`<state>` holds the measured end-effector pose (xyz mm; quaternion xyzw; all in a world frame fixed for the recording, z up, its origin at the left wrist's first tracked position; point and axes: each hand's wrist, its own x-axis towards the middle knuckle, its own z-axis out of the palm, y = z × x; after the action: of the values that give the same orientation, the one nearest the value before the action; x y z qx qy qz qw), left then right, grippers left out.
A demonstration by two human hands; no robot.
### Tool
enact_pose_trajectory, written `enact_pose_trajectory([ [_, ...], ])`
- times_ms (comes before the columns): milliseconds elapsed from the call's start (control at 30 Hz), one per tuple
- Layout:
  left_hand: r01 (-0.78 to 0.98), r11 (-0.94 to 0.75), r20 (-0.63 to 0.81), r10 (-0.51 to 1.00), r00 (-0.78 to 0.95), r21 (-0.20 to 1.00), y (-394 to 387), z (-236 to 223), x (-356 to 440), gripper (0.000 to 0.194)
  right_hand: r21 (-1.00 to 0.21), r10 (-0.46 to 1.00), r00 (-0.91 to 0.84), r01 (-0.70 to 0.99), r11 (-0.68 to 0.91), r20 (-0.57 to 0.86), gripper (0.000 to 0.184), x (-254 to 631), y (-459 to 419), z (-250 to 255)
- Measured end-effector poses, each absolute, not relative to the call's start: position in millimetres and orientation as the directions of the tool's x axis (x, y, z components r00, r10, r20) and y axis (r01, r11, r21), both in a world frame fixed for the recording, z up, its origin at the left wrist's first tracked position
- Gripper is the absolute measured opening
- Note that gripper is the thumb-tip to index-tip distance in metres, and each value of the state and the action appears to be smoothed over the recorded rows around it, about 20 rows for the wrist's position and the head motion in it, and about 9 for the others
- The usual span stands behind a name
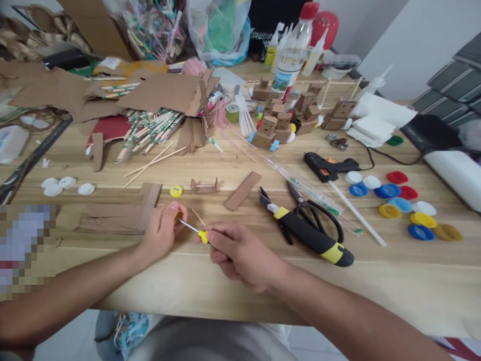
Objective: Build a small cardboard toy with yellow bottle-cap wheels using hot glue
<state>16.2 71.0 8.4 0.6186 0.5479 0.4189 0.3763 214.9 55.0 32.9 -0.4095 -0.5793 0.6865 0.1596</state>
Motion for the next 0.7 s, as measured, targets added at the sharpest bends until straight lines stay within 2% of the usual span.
enact_pose_trajectory([
  [33, 0.37, -0.115, 0.102, 0.993, 0.057, 0.922, 71.8, 8.2, 16.2, 0.053, -0.943, 0.781, -0.574, 0.327, -0.057, -0.246, 0.039, 215.3, 51.2, 28.0],
  [67, 0.376, -0.117, 0.099, 0.993, 0.067, 0.919, 72.5, 8.1, 16.2, 0.052, -0.89, 0.832, -0.549, 0.416, 0.187, -0.082, 0.036, 215.6, 46.7, 22.3],
  [100, 0.38, -0.123, 0.101, 0.992, 0.077, 0.917, 73.1, 8.0, 16.0, 0.052, -0.766, 0.836, -0.543, 0.504, 0.399, 0.078, 0.035, 215.8, 42.3, 16.3],
  [133, 0.382, -0.132, 0.108, 0.991, 0.084, 0.915, 73.6, 7.9, 15.8, 0.051, -0.61, 0.798, -0.569, 0.567, 0.554, 0.196, 0.036, 215.9, 38.4, 10.8],
  [167, 0.383, -0.142, 0.117, 0.989, 0.089, 0.913, 73.9, 7.9, 15.6, 0.05, -0.475, 0.751, -0.61, 0.598, 0.646, 0.253, 0.04, 215.8, 35.7, 6.6],
  [200, 0.385, -0.15, 0.126, 0.988, 0.088, 0.911, 74.2, 7.8, 15.3, 0.049, -0.403, 0.727, -0.63, 0.612, 0.681, 0.272, 0.043, 215.5, 34.4, 4.3],
  [233, 0.386, -0.157, 0.134, 0.987, 0.087, 0.909, 74.4, 7.8, 15.0, 0.048, -0.404, 0.725, -0.636, 0.61, 0.682, 0.264, 0.044, 214.9, 34.7, 4.4],
  [267, 0.387, -0.162, 0.14, 0.987, 0.084, 0.908, 74.5, 7.8, 14.8, 0.047, -0.479, 0.751, -0.617, 0.598, 0.643, 0.238, 0.042, 214.1, 36.5, 6.8],
  [300, 0.389, -0.165, 0.144, 0.986, 0.082, 0.906, 74.5, 7.9, 14.6, 0.046, -0.604, 0.789, -0.586, 0.565, 0.562, 0.187, 0.038, 213.2, 39.5, 11.4],
  [367, 0.394, -0.167, 0.148, 0.986, 0.078, 0.904, 74.5, 8.1, 14.3, 0.045, -0.874, 0.842, -0.539, 0.417, 0.25, -0.016, 0.032, 211.6, 47.6, 24.0],
  [400, 0.396, -0.168, 0.15, 0.986, 0.076, 0.903, 74.6, 8.2, 14.2, 0.045, -0.945, 0.82, -0.549, 0.326, 0.034, -0.16, 0.034, 210.9, 51.9, 30.4],
  [467, 0.402, -0.17, 0.155, 0.985, 0.07, 0.9, 74.7, 8.4, 14.4, 0.046, -0.915, 0.69, -0.606, 0.195, -0.353, -0.395, 0.041, 210.1, 58.9, 39.7],
  [500, 0.402, -0.17, 0.156, 0.985, 0.069, 0.9, 74.8, 8.4, 14.8, 0.046, -0.876, 0.632, -0.629, 0.178, -0.449, -0.452, 0.044, 209.8, 60.7, 41.5],
  [533, 0.399, -0.168, 0.155, 0.986, 0.066, 0.901, 75.0, 8.3, 15.2, 0.047, -0.873, 0.624, -0.631, 0.195, -0.447, -0.461, 0.046, 209.6, 61.3, 41.2],
  [567, 0.395, -0.164, 0.151, 0.986, 0.064, 0.904, 75.2, 8.0, 15.7, 0.047, -0.901, 0.66, -0.617, 0.235, -0.364, -0.428, 0.046, 209.5, 60.4, 38.8],
  [633, 0.388, -0.153, 0.142, 0.988, 0.056, 0.909, 75.6, 7.4, 16.7, 0.046, -0.937, 0.776, -0.565, 0.336, -0.094, -0.28, 0.04, 209.4, 55.1, 28.9],
  [700, 0.39, -0.149, 0.14, 0.989, 0.051, 0.908, 76.0, 6.7, 17.0, 0.044, -0.867, 0.847, -0.525, 0.459, 0.192, -0.09, 0.031, 209.8, 47.8, 15.9],
])
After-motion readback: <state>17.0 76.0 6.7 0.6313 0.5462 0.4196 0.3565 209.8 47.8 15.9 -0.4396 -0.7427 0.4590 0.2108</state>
